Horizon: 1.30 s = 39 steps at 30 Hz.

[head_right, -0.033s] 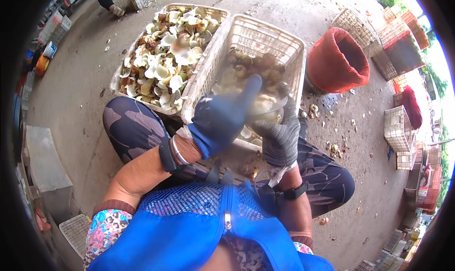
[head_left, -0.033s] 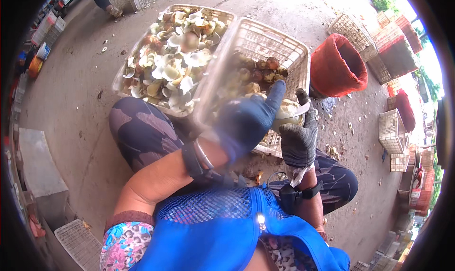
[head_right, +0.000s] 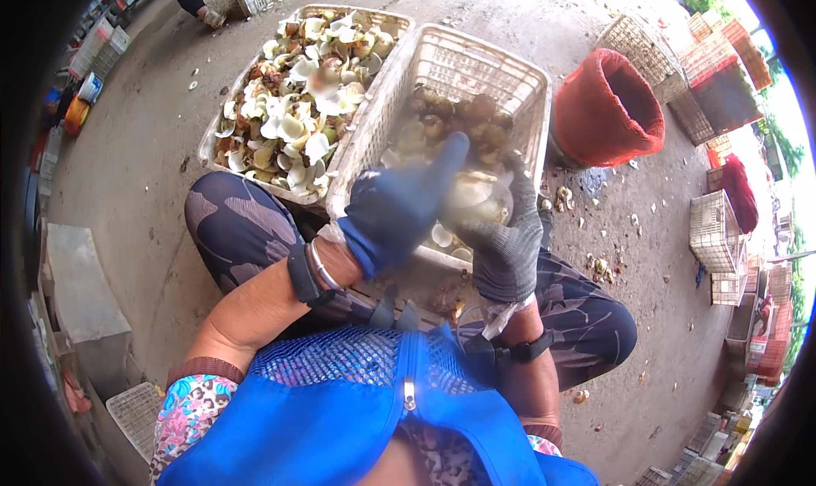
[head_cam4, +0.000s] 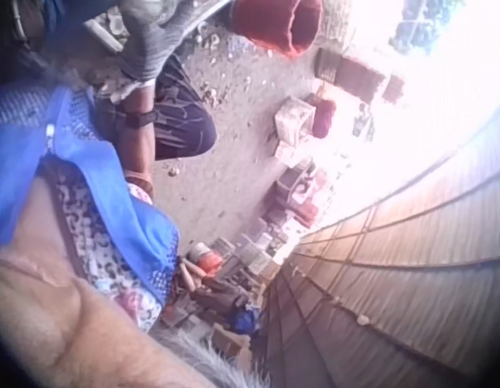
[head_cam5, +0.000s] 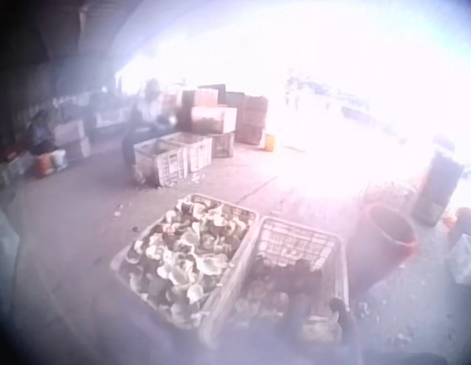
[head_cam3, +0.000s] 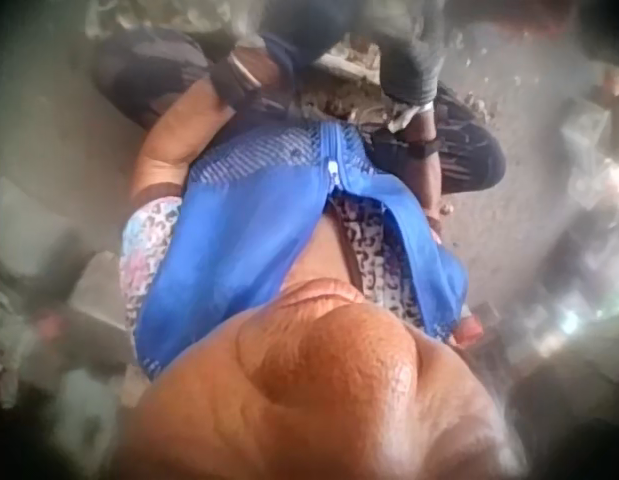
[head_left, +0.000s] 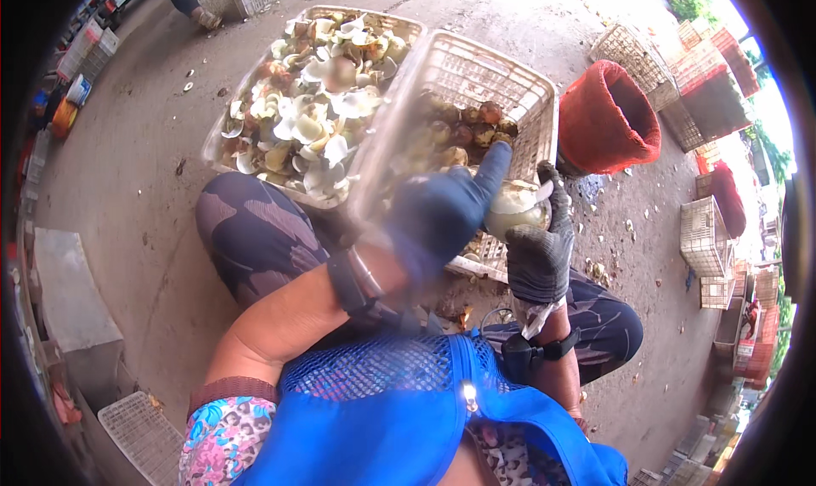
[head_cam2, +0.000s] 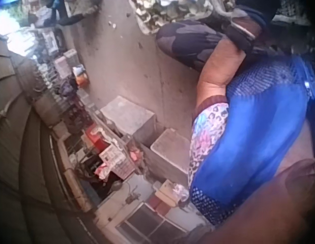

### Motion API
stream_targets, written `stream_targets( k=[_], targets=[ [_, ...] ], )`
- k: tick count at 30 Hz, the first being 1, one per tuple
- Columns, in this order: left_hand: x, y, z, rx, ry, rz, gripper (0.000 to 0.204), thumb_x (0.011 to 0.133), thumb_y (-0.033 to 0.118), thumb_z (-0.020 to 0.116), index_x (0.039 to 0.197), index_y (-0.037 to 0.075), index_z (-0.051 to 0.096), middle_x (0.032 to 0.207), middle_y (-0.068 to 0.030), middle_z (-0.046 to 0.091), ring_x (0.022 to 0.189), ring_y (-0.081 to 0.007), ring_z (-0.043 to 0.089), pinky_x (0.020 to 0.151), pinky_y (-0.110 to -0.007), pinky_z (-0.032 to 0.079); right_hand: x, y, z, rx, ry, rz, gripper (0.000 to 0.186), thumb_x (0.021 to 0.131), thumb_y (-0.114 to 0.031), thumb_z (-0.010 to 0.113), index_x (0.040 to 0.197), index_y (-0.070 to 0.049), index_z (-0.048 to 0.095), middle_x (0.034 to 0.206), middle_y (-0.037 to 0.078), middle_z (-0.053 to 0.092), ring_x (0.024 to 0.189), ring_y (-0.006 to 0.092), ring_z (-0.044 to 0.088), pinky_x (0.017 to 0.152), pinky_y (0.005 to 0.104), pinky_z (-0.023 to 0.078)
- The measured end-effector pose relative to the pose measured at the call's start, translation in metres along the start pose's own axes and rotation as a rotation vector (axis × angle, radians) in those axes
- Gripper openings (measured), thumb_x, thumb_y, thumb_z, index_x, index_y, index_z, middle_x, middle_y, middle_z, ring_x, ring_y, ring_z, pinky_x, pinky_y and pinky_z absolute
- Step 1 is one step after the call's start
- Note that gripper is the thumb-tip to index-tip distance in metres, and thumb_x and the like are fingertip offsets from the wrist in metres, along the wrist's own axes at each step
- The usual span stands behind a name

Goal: Peeling water chestnuts using a knife and sorting them into crates.

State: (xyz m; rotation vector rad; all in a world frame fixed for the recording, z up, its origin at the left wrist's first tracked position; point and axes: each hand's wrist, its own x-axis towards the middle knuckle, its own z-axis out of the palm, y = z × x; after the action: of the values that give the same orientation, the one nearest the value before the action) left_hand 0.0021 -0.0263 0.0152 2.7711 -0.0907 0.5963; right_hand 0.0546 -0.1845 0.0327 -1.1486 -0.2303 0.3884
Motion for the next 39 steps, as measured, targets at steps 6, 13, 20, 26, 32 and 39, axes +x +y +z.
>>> stream_targets(
  k=[6,13,20,26,32,39],
  targets=[
    [-0.018,-0.024,0.067,-0.138,0.07,-0.053,0.059,0.096,0.007,0.05,0.154,0.005,0.041,0.081,-0.0148,0.067,0.064,-0.0275,0.066,0.056,-0.042,0.054,-0.013,0.022,-0.024,-0.077,0.101,0.059,0.106,0.068,-0.015,0.081,0.157,0.003,0.027,0.128,0.018,0.06,0.107,0.0242,0.065,0.089,0.0343,0.058],
    [0.009,-0.012,0.031,-0.177,-0.157,-0.229,0.043,0.097,0.01,0.049,0.139,0.002,0.047,0.088,-0.0192,0.071,0.078,-0.0359,0.071,0.068,-0.047,0.056,-0.011,0.006,-0.011,0.023,0.055,0.002,0.107,0.066,-0.018,0.083,0.157,0.0,0.029,0.135,0.017,0.055,0.115,0.0277,0.061,0.096,0.0405,0.056],
    [-0.01,-0.036,0.02,-0.365,-0.046,-0.319,0.015,0.09,0.013,0.058,0.102,0.006,0.064,0.091,-0.016,0.072,0.083,-0.0375,0.071,0.075,-0.05,0.055,-0.076,0.07,-0.217,0.597,0.05,0.488,0.054,0.097,-0.021,0.06,0.146,-0.001,0.045,0.148,0.014,0.052,0.128,0.0246,0.056,0.117,0.0398,0.038],
    [-0.004,0.004,-0.005,-1.118,0.001,-0.328,0.056,0.086,0.01,0.067,0.141,0.013,0.057,0.109,-0.0143,0.074,0.083,-0.032,0.073,0.073,-0.038,0.059,-0.001,0.014,0.011,-0.007,-0.003,-0.138,0.074,0.083,-0.003,0.074,0.15,-0.002,0.042,0.127,0.011,0.06,0.114,0.0208,0.061,0.098,0.035,0.053],
    [0.002,-0.005,-0.018,-0.655,0.318,0.091,0.052,0.082,0.003,0.065,0.134,0.007,0.065,0.1,-0.0184,0.074,0.084,-0.0307,0.072,0.074,-0.038,0.058,-0.004,-0.013,0.007,0.098,-0.162,0.187,0.072,0.08,-0.033,0.082,0.137,0.0,0.053,0.122,0.013,0.064,0.11,0.0262,0.065,0.093,0.0402,0.057],
    [-0.024,-0.018,-0.031,-0.465,0.143,-0.053,0.04,0.086,0.009,0.065,0.127,0.008,0.069,0.097,-0.0166,0.073,0.077,-0.0332,0.071,0.067,-0.042,0.057,0.001,0.012,-0.025,0.535,-0.15,0.362,0.076,0.087,-0.056,0.071,0.141,-0.005,0.05,0.14,0.02,0.057,0.129,0.0385,0.055,0.107,0.0552,0.047]
  ],
)
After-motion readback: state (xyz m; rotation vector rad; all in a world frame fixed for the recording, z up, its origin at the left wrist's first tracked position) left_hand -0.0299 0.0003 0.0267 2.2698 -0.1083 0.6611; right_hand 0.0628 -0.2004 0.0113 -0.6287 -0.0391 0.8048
